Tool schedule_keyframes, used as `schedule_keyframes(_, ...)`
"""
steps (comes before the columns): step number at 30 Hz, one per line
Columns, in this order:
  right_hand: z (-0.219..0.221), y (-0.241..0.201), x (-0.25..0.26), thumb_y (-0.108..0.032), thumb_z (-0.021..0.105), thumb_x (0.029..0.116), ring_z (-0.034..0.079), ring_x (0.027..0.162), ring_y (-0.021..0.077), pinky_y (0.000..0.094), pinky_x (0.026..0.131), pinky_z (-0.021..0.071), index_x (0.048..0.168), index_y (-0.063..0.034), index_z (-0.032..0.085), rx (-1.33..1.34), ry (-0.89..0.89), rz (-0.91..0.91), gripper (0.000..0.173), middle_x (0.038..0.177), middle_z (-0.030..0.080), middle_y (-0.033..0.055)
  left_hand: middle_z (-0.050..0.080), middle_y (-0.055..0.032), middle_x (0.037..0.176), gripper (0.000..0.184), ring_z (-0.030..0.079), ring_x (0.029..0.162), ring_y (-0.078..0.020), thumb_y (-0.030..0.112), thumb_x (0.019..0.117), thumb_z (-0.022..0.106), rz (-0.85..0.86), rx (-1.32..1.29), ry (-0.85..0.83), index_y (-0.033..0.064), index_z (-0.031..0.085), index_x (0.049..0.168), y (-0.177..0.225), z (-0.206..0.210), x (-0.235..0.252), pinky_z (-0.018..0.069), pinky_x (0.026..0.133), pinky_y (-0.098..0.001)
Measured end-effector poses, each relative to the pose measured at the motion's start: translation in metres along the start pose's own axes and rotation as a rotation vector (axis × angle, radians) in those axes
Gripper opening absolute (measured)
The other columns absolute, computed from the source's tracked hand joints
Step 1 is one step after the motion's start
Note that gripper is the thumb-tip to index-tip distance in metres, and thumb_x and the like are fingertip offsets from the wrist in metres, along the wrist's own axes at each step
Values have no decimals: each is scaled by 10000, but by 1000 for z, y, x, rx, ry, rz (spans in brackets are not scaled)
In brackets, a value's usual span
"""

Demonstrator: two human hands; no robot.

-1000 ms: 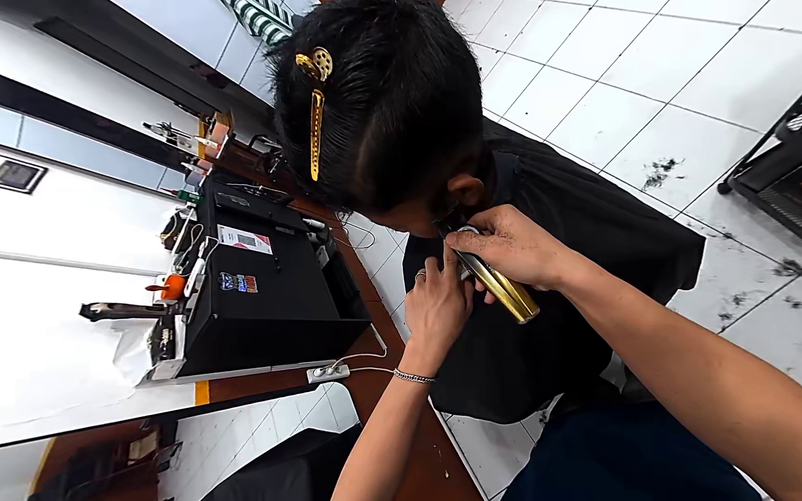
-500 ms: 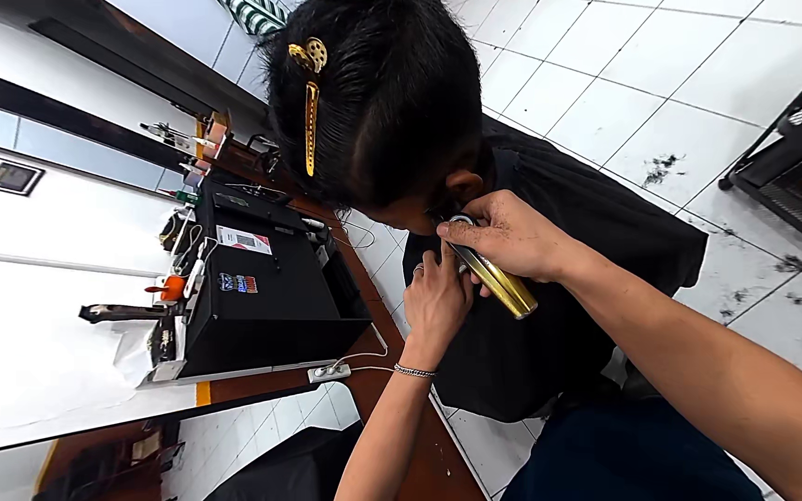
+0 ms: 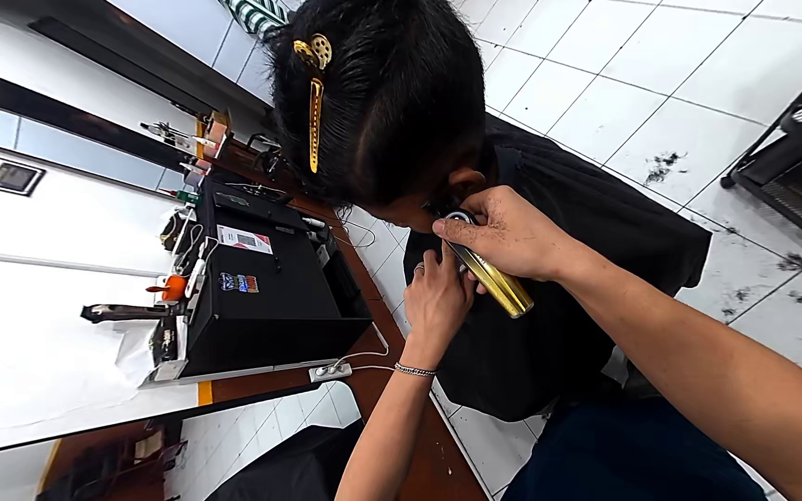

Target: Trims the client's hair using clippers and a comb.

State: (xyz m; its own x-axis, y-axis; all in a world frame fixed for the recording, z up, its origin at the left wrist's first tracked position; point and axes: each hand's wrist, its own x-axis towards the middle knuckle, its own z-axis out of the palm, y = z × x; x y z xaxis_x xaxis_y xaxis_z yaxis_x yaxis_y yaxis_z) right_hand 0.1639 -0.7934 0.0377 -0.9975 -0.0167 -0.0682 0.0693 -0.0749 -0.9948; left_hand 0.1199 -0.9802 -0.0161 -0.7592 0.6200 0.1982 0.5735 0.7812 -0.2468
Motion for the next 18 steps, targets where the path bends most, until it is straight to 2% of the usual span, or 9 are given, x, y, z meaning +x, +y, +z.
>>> schedule_keyframes(3,-1,-4,-1,-375,614,1037,643,535,116,307,527,580,909,-35,639,-64,35,-54,364,667,626,47,656,-220,1049,502,682,786,-404,370,983,565,-13,-3,-10,60,608,1374,1,-1,1,515,555,-512)
schedule_keyframes(7,-2,-1,1,-367,622,1036,670,542,128,326,532,612,963,-15,646,-70,14,-41,361,691,648,65,650,-216,1036,509,678,790,-399,367,967,593,-3,8,-28,54,608,1368,0,0,2,512,553,-509)
schedule_keyframes(9,-2,2,3,-363,624,1036,680,544,145,339,536,623,951,-5,637,-52,3,-8,368,694,652,80,649,-223,1026,520,675,776,-404,361,958,610,11,1,-11,55,602,1378,-1,1,2,506,545,-506)
schedule_keyframes(14,-4,-4,2,-382,616,1037,671,543,126,323,537,608,920,-21,645,-88,31,-36,381,679,653,59,653,-237,1076,531,678,800,-415,375,978,580,2,-24,-16,39,593,1389,1,-1,3,515,566,-526)
schedule_keyframes(18,-2,-1,3,-380,626,1030,639,543,102,298,535,575,952,-33,642,-99,58,-93,356,676,627,37,660,-229,1061,513,682,804,-409,355,976,578,6,-10,-16,25,605,1368,0,0,4,516,563,-518)
